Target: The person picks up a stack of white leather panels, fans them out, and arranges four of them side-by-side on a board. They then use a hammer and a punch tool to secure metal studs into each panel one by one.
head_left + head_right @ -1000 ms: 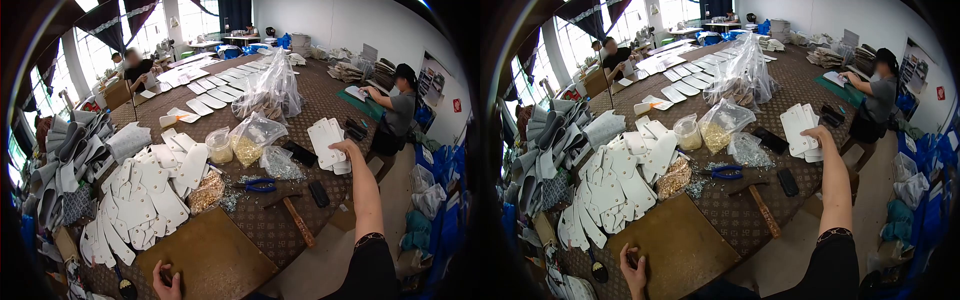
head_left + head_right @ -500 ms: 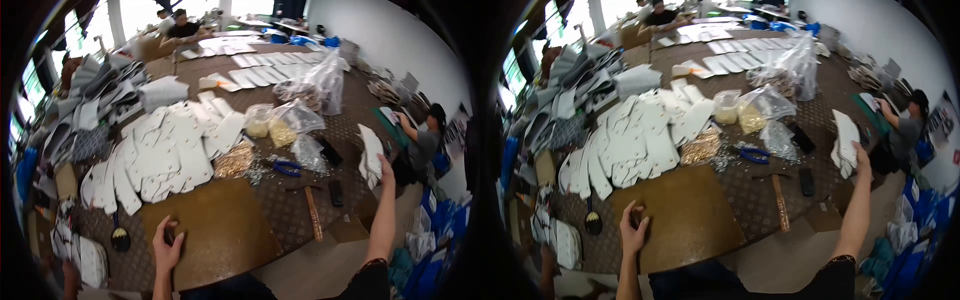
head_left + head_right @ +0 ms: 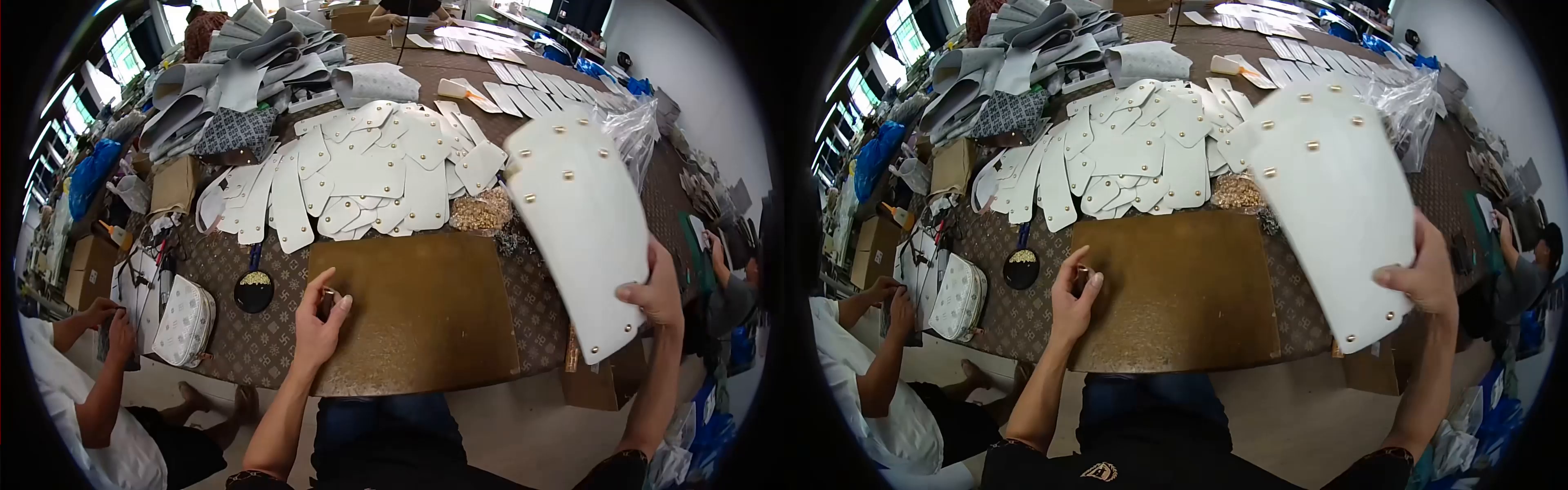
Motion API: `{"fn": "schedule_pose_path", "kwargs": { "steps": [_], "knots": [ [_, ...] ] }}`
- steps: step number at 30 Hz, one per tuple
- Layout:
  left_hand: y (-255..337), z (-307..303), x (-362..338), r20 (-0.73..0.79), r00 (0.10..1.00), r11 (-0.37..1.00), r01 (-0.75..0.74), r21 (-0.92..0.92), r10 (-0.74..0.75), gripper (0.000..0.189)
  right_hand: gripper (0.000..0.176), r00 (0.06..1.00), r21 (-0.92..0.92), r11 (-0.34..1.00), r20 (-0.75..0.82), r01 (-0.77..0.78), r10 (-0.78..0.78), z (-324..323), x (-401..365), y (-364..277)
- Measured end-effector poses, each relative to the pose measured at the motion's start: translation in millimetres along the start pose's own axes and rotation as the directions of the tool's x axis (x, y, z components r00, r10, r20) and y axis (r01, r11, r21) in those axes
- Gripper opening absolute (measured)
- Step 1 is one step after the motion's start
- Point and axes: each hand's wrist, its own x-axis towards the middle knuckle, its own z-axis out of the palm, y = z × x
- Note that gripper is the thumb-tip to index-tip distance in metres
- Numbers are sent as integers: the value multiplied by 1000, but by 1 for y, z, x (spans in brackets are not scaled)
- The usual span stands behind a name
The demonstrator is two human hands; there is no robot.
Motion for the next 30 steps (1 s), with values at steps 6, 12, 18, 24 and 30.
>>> {"fn": "schedule_pose_path", "kwargs": {
  "steps": [6,12,18,24,30],
  "knots": [
    [17,-29,-3,7,997,989,-69,-132,71,93,70,848,-470,825,530,315,-22,131,23,-16],
    [11,-38,-11,67,995,974,-92,205,80,130,56,673,-524,450,681,723,-288,195,2,41],
    [11,-28,14,285,945,929,-243,280,162,139,76,735,-646,397,668,651,-117,193,-7,30],
    [19,-20,34,520,843,933,-287,217,139,147,95,742,-606,485,653,631,-149,178,-15,34],
    [15,-9,31,498,861,960,-216,179,101,145,103,831,-709,478,549,518,-86,163,-31,52]
  ]
}}
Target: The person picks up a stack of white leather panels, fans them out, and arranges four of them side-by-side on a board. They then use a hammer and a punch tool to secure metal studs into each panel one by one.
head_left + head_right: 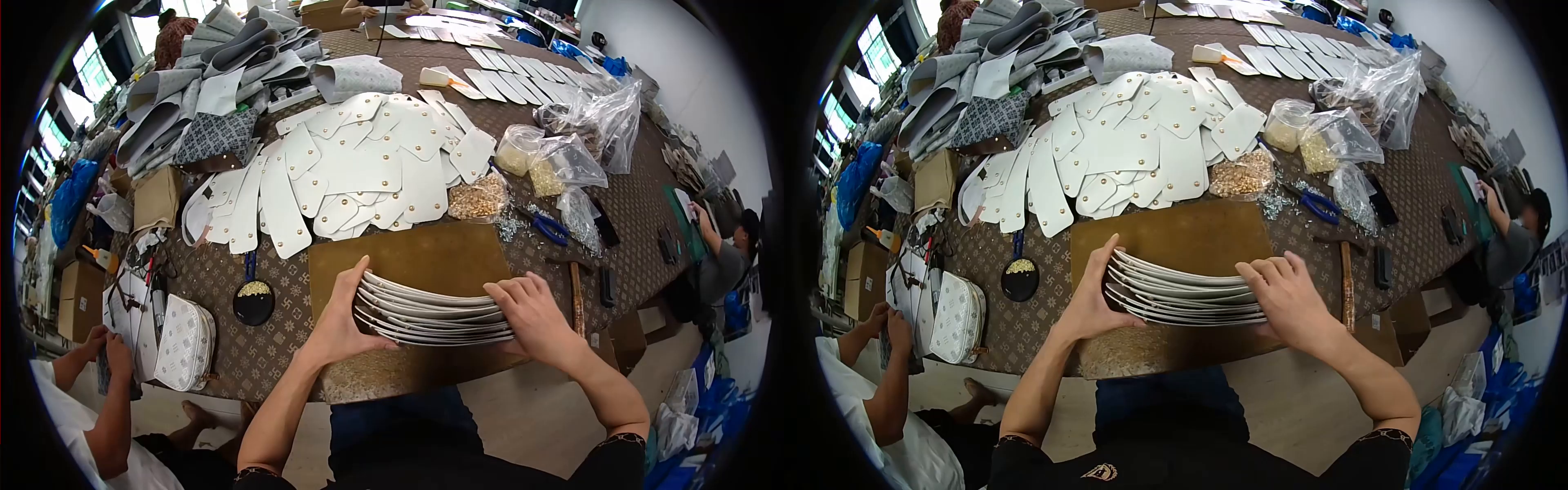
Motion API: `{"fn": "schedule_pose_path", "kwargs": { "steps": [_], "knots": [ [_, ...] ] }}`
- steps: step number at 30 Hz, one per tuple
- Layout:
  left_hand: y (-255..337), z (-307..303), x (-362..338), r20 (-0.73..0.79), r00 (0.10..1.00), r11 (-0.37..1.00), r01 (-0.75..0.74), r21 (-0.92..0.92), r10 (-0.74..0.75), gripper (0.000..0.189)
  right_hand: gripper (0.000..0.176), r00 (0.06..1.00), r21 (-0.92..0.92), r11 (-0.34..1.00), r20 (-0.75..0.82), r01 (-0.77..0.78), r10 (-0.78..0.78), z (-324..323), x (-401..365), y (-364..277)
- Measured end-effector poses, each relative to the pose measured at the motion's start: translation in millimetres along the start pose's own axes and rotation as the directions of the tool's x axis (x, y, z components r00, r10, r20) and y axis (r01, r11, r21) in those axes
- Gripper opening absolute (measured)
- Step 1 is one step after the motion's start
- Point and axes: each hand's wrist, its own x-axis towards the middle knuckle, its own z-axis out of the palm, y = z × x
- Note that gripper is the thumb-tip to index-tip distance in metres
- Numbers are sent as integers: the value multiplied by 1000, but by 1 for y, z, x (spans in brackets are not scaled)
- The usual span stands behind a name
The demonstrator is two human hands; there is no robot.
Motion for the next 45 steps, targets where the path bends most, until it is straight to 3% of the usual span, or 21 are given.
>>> {"fn": "schedule_pose_path", "kwargs": {
  "steps": [3,7,8,10,11,14,16,18,20,23,25,29,31,32,33,36,38,39,40,42,45],
  "knots": [
    [7,4,2,-37,999,1000,-3,11,3,134,106,994,94,992,-85,82,-74,8,0,1],
    [-3,2,-4,-23,999,1000,-29,-9,29,123,109,986,246,969,-162,7,34,2,-22,36],
    [-2,5,-2,-18,999,999,-33,-16,32,123,109,987,400,917,-141,-9,71,12,-26,44],
    [0,11,1,-52,998,996,-22,-91,17,125,109,957,726,686,-165,-47,240,39,-32,45],
    [0,12,2,-16,1000,997,-24,-70,23,132,109,945,747,665,-204,-19,257,49,-32,46],
    [-9,22,-4,24,1000,949,23,-313,-17,151,110,907,769,634,-320,79,274,54,-23,26],
    [1,16,-9,5,985,835,148,-530,-171,151,112,912,764,638,-322,93,253,53,-28,26],
    [-7,16,-15,1,982,823,159,-545,-189,147,109,949,766,642,-216,18,231,49,-39,33],
    [-16,22,-20,6,994,929,104,-356,-109,144,102,962,760,650,-186,10,202,47,-38,26],
    [-23,23,-15,-8,993,901,102,-421,-117,138,90,933,714,700,-273,31,236,57,-36,20],
    [-19,19,-12,-8,997,926,73,-371,-82,134,88,919,724,687,-308,59,246,66,-33,25],
    [-9,16,-12,-30,991,869,100,-484,-131,131,85,891,713,698,-355,62,283,63,-23,26],
    [-8,3,-9,46,997,988,62,-139,-56,132,89,906,715,698,-328,52,268,56,-20,27],
    [-3,-3,-11,29,1000,999,0,36,-1,132,91,909,614,789,-341,21,241,47,-20,27],
    [8,-7,-11,22,1000,999,2,39,-3,132,94,911,503,864,-351,-12,216,42,-19,27],
    [44,-9,-9,-97,989,971,-84,223,108,130,99,939,419,908,-307,-12,154,39,-12,22],
    [72,-3,-5,99,994,894,-76,442,36,123,100,948,368,929,-277,-48,158,34,-14,18],
    [78,2,-3,155,984,838,-161,522,92,110,102,954,311,948,-256,-73,157,31,-11,18],
    [79,3,0,135,987,838,-145,526,86,110,102,957,305,951,-256,-54,136,31,-11,19],
    [79,4,7,114,993,770,-103,629,40,100,104,962,109,990,-248,-84,109,30,-16,22],
    [78,8,14,222,974,744,-187,641,54,96,101,968,203,974,-207,-99,141,24,-12,11]
  ]
}}
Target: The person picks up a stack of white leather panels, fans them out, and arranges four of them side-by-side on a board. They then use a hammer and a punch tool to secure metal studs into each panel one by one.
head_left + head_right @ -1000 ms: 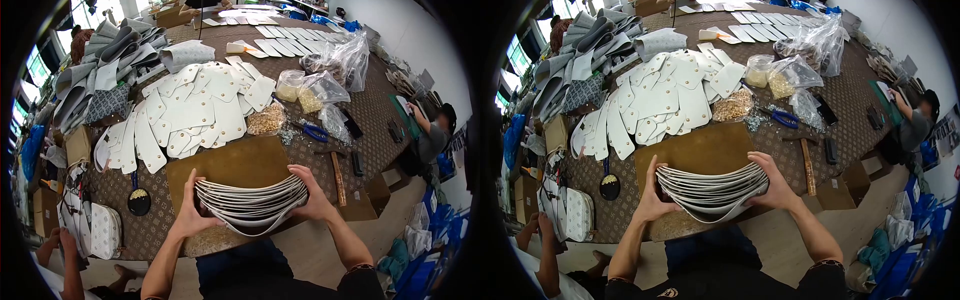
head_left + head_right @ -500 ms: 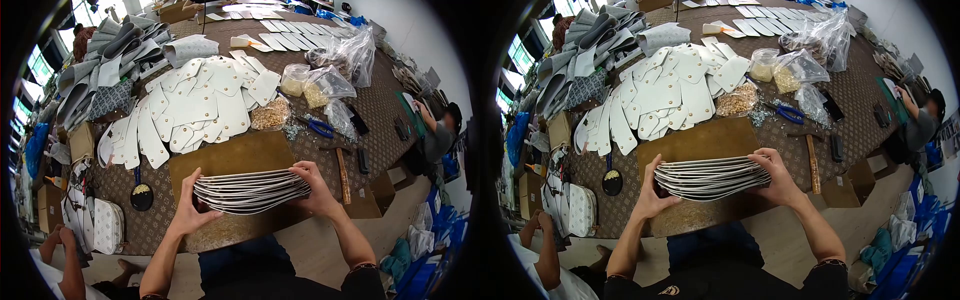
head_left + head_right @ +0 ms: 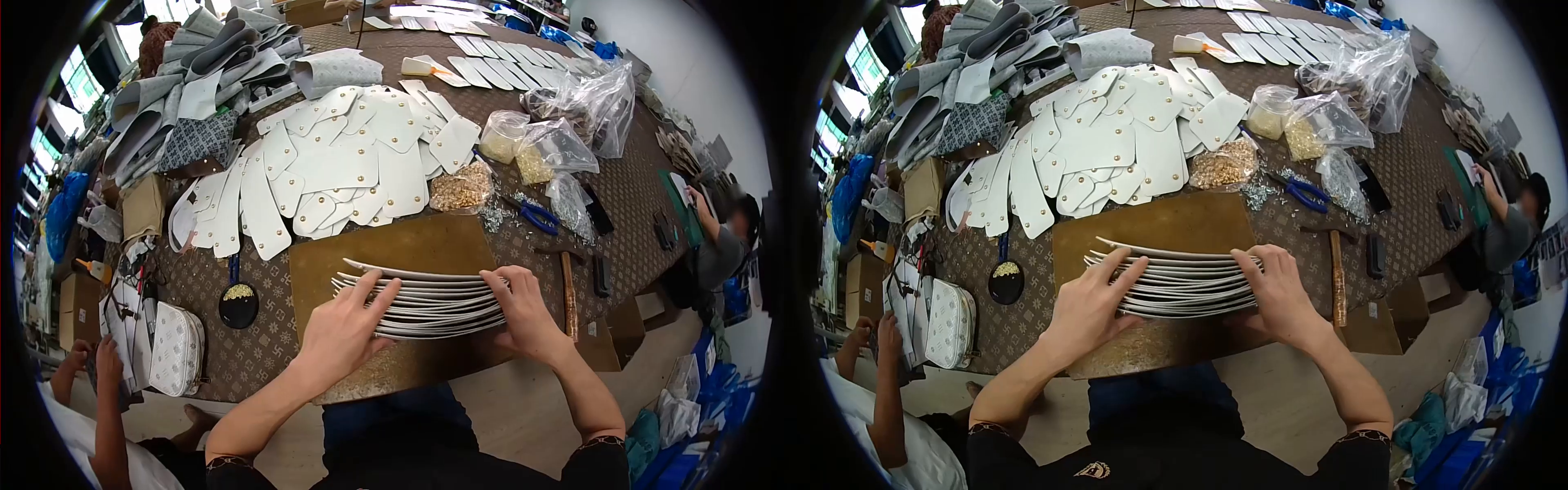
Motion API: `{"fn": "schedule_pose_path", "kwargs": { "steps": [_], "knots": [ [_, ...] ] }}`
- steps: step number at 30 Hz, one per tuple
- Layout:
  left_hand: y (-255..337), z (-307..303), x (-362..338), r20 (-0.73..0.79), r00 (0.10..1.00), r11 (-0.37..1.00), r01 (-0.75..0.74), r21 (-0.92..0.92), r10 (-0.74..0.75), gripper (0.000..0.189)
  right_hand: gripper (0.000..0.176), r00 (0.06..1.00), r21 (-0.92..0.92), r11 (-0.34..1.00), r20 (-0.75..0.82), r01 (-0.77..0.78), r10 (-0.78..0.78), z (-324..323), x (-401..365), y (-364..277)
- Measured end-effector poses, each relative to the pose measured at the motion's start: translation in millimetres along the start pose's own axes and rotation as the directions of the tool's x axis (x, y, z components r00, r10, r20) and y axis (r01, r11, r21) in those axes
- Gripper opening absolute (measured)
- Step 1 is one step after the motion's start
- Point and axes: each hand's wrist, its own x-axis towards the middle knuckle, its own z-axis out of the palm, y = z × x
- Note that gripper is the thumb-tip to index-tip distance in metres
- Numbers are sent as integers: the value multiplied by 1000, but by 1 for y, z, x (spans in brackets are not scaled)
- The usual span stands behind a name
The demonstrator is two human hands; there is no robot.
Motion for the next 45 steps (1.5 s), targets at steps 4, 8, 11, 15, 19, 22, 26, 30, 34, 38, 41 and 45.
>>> {"fn": "schedule_pose_path", "kwargs": {
  "steps": [4,8,11,15,19,22,26,30,34,38,41,45],
  "knots": [
    [-2,-1,1,16,998,998,-62,-2,62,98,98,989,-36,992,-81,120,-122,12,7,0],
    [-21,-14,-5,135,920,926,376,-41,-367,128,92,991,15,994,-78,106,-104,9,7,5],
    [-60,11,-10,0,964,910,252,-330,-267,139,91,991,64,992,-81,110,-104,10,7,9],
    [-54,33,-8,83,979,663,187,-725,-186,133,95,986,142,985,-148,101,-80,13,9,6],
    [-53,43,-15,112,974,485,197,-852,-199,130,101,999,125,992,-40,32,-27,1,8,4],
    [-50,47,-13,80,972,474,178,-862,-219,133,106,1000,-167,986,25,9,-5,-2,10,-9],
    [-46,46,-12,88,968,486,195,-852,-234,135,109,986,-128,981,92,148,-137,10,28,-40],
    [-46,42,-20,45,982,425,121,-897,-185,124,102,985,-107,979,22,174,-172,30,47,-55],
    [-40,58,-27,55,917,253,166,-953,-395,81,99,987,-115,982,65,151,-144,32,51,-57],
    [-29,73,-23,141,881,-12,152,-988,-453,75,101,995,-163,981,30,103,-100,33,49,-66],
    [-13,81,-28,-33,851,266,126,-956,-523,76,101,996,-195,977,43,87,-80,39,52,-73],
    [-18,80,-32,13,857,187,127,-974,-515,83,100,994,-150,985,81,85,-73,39,65,-65]
  ]
}}
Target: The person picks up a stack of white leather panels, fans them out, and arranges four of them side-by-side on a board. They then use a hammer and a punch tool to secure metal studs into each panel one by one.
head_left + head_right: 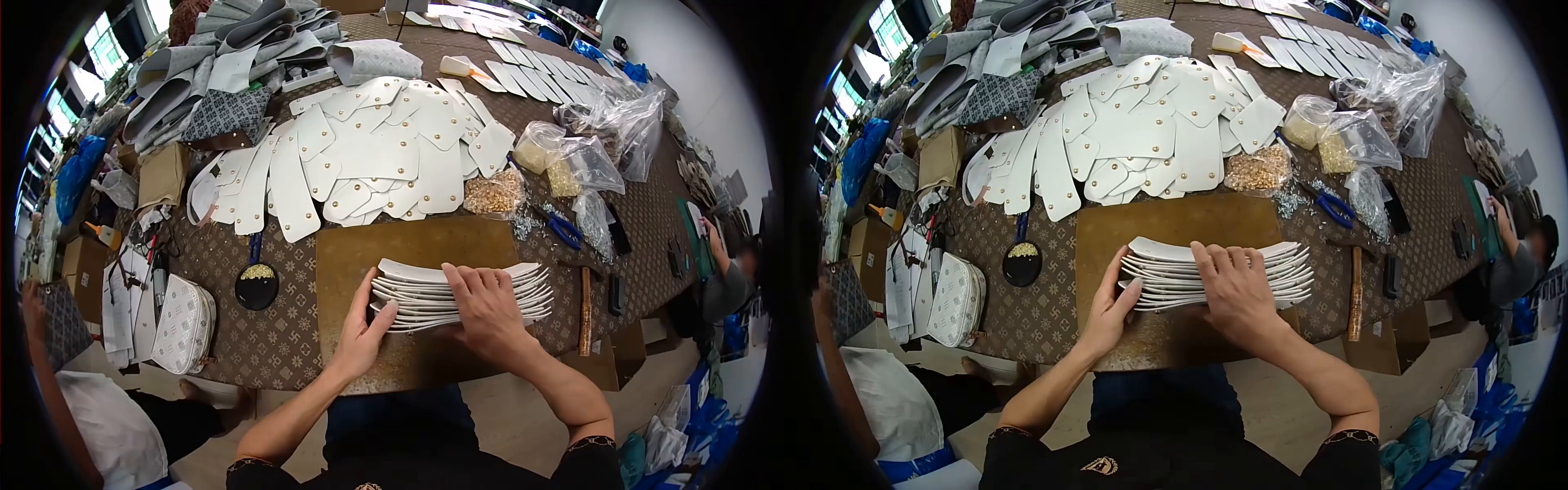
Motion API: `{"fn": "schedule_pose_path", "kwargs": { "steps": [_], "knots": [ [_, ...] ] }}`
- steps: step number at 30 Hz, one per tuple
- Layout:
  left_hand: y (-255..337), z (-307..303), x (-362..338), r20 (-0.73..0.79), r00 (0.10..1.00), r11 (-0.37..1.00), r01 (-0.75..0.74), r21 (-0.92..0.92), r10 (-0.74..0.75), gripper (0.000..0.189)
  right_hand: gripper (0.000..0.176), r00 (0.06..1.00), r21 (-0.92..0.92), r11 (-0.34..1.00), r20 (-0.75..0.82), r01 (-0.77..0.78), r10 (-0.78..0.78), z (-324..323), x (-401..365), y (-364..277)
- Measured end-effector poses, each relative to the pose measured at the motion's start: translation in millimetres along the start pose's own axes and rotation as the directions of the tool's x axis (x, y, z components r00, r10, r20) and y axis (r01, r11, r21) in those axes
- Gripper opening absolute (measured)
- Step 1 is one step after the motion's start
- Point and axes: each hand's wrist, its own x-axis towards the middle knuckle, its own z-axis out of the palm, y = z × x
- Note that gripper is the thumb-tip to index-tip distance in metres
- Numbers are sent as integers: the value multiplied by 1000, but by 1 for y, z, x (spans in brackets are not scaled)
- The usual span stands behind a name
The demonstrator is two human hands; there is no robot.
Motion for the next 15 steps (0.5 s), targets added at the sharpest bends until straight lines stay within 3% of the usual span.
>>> {"fn": "schedule_pose_path", "kwargs": {
  "steps": [2,3,4,7,9,12,13,14,15],
  "knots": [
    [-5,-7,-1,107,993,998,-60,36,56,100,97,1000,26,1000,-6,-5,5,-2,4,2],
    [-2,-6,-2,148,989,999,8,42,-14,119,97,1000,28,1000,-6,-1,1,-2,5,1],
    [2,-4,-2,143,990,999,10,43,-16,119,96,999,30,998,-17,49,-48,0,7,-1],
    [13,1,10,159,977,864,-201,462,142,132,94,997,72,995,-1,73,-73,0,14,-3],
    [9,-3,18,121,969,846,-249,471,217,133,92,999,91,996,23,20,-22,-3,18,-1],
    [13,-2,36,191,980,944,-119,308,61,133,93,995,83,993,50,85,-89,-3,23,2],
    [16,3,37,185,983,985,-49,163,18,135,93,993,81,991,30,109,-112,-1,24,5],
    [10,2,39,188,976,955,-158,250,112,138,93,999,50,998,0,49,-49,-4,22,14],
    [5,-2,40,184,961,907,-258,334,206,140,93,994,82,992,43,100,-104,-7,20,20]
  ]
}}
